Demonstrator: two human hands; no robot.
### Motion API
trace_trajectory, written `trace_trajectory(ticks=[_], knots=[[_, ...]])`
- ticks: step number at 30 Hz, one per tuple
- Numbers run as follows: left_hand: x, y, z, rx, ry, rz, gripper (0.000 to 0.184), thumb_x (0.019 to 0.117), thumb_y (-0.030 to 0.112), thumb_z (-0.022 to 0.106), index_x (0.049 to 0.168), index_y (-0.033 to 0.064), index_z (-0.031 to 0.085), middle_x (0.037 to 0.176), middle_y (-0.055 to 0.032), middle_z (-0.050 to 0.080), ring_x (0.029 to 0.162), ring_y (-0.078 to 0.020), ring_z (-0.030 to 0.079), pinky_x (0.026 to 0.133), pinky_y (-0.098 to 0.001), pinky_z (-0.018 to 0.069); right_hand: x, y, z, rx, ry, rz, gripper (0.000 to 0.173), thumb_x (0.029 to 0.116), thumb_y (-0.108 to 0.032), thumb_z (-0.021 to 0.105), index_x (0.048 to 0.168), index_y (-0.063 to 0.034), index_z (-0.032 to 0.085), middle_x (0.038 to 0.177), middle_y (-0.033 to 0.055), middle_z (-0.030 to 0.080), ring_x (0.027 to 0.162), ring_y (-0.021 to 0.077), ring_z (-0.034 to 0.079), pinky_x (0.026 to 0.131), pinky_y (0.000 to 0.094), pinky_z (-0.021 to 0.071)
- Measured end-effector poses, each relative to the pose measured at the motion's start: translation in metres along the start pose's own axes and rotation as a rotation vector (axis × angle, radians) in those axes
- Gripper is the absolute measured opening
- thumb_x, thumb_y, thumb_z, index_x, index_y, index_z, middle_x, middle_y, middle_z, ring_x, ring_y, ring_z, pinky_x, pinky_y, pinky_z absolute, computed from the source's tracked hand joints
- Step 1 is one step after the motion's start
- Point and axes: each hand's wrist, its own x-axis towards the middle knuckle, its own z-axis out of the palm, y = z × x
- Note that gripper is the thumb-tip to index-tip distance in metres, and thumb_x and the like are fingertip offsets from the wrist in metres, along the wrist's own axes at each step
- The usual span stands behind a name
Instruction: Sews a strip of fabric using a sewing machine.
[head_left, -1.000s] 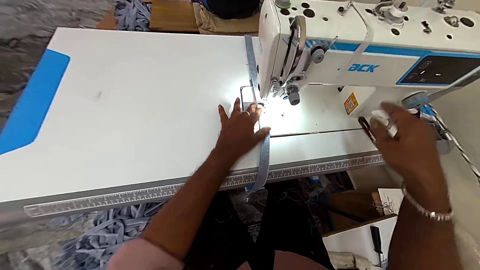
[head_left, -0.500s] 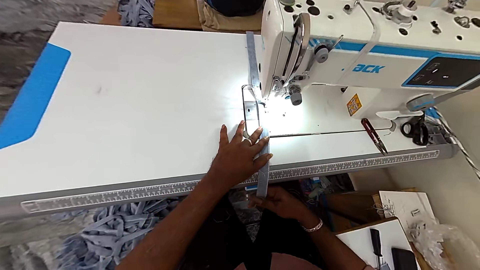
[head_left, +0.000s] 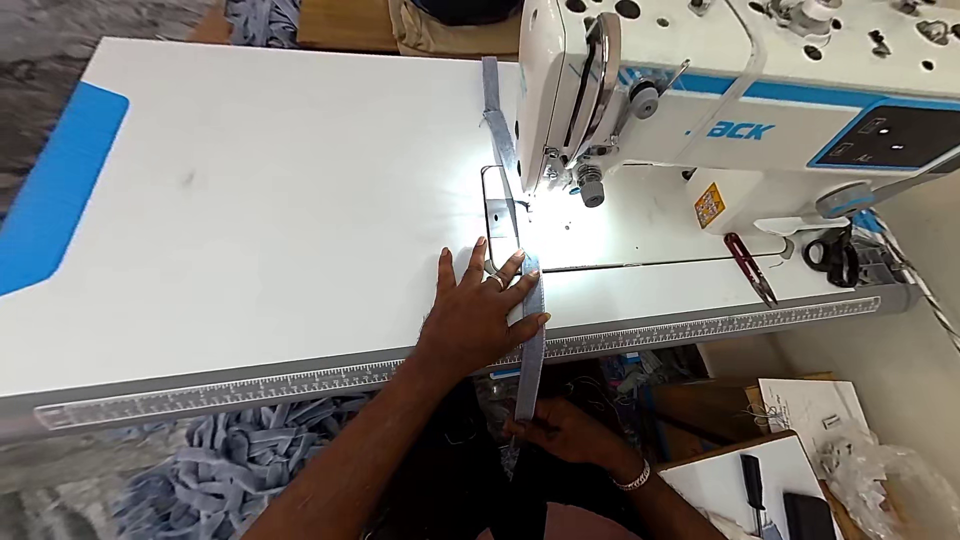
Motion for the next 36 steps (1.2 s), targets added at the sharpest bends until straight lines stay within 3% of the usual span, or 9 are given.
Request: trace_trajectory(ticks=[6,10,15,18,20,23,27,31,36], knots=[[-0.001,-0.001,0.0,-0.014,0.011,0.011,0.069,0.0973,0.077,0.029,0.15,0.0399,0.052,0.163,0.0056,0.041,0.156,-0.0407,0.02,0.117,-0.0784,0.0083,0.001,-0.005,0.001,0.006,0.002,0.022,0.032,0.1067,-0.03,0.055,0.118,-0.0031,0.069,0.107,0.0037,0.073,0.097,0.0048,0.067,0.09,0.0252,0.0545],[-0.001,-0.001,-0.001,-0.007,-0.006,0.014,0.071,0.0966,0.078,0.028,0.151,0.0391,0.052,0.164,0.005,0.04,0.157,-0.0418,0.019,0.117,-0.0789,0.0076,0.0,-0.01,0.0,-0.012,0.039,-0.012,0.037,0.1069,-0.035,0.053,0.113,-0.0024,0.071,0.092,0.0033,0.071,0.083,0.0063,0.066,0.081,0.0265,0.0554],[-0.002,-0.001,0.0,-0.008,0.002,0.023,0.071,0.0968,0.078,0.028,0.151,0.0389,0.052,0.164,0.0047,0.04,0.156,-0.0422,0.02,0.116,-0.0796,0.0079,-0.004,-0.016,0.004,0.078,0.093,-0.043,0.034,0.1051,-0.03,0.056,0.128,-0.0058,0.059,0.092,0.0014,0.061,0.076,0.0048,0.057,0.069,0.0237,0.0502],[-0.002,-0.001,0.0,-0.006,0.004,0.031,0.069,0.0975,0.076,0.028,0.151,0.0399,0.052,0.164,0.0046,0.04,0.156,-0.0423,0.019,0.116,-0.0798,0.008,-0.004,-0.008,0.002,0.146,0.168,-0.121,0.035,0.1056,-0.031,0.055,0.127,-0.0025,0.057,0.108,0.0091,0.063,0.089,0.0151,0.067,0.081,0.0341,0.0599],[-0.003,-0.001,0.0,-0.007,0.014,0.036,0.065,0.1001,0.073,0.027,0.15,0.0397,0.053,0.163,0.0052,0.042,0.156,-0.0422,0.02,0.116,-0.0799,0.0086,-0.004,-0.007,0.0,0.177,0.191,-0.099,0.031,0.1064,-0.027,0.055,0.122,-0.0011,0.061,0.108,0.0101,0.065,0.091,0.0183,0.07,0.085,0.0366,0.0616],[-0.002,-0.001,-0.001,-0.025,0.018,0.036,0.061,0.1039,0.067,0.026,0.15,0.0384,0.054,0.162,0.0058,0.044,0.156,-0.0413,0.02,0.116,-0.0795,0.0076,-0.006,-0.011,-0.001,0.201,0.19,-0.024,0.029,0.1077,-0.026,0.053,0.116,-0.0005,0.065,0.093,0.0075,0.072,0.078,0.0158,0.072,0.076,0.0337,0.0624],[-0.001,0.0,-0.003,-0.04,0.016,0.02,0.065,0.1034,0.069,0.025,0.15,0.0347,0.054,0.162,0.0052,0.044,0.156,-0.0426,0.019,0.114,-0.0825,0.0058,-0.009,-0.015,-0.002,0.21,0.159,0.056,0.029,0.1087,-0.027,0.05,0.11,-0.0032,0.066,0.098,0.0036,0.071,0.067,0.011,0.069,0.064,0.0282,0.0615],[0.009,-0.001,-0.009,0.015,-0.042,-0.067,0.076,0.0953,0.081,0.024,0.154,0.0381,0.048,0.165,0.0051,0.039,0.157,-0.0442,0.015,0.11,-0.086,0.0027,-0.009,-0.013,0.001,0.202,0.143,0.078,0.029,0.1084,-0.029,0.051,0.11,-0.0039,0.067,0.098,0.0029,0.072,0.067,0.0099,0.068,0.063,0.027,0.0607],[0.036,-0.013,-0.009,0.018,-0.04,-0.134,0.07,0.0983,0.076,0.026,0.153,0.0384,0.05,0.165,0.0012,0.038,0.156,-0.0445,0.016,0.107,-0.0882,0.0034,-0.006,-0.012,0.003,0.188,0.138,0.087,0.03,0.108,-0.031,0.052,0.111,-0.0039,0.067,0.1,0.0029,0.073,0.069,0.0099,0.069,0.065,0.027,0.061]])
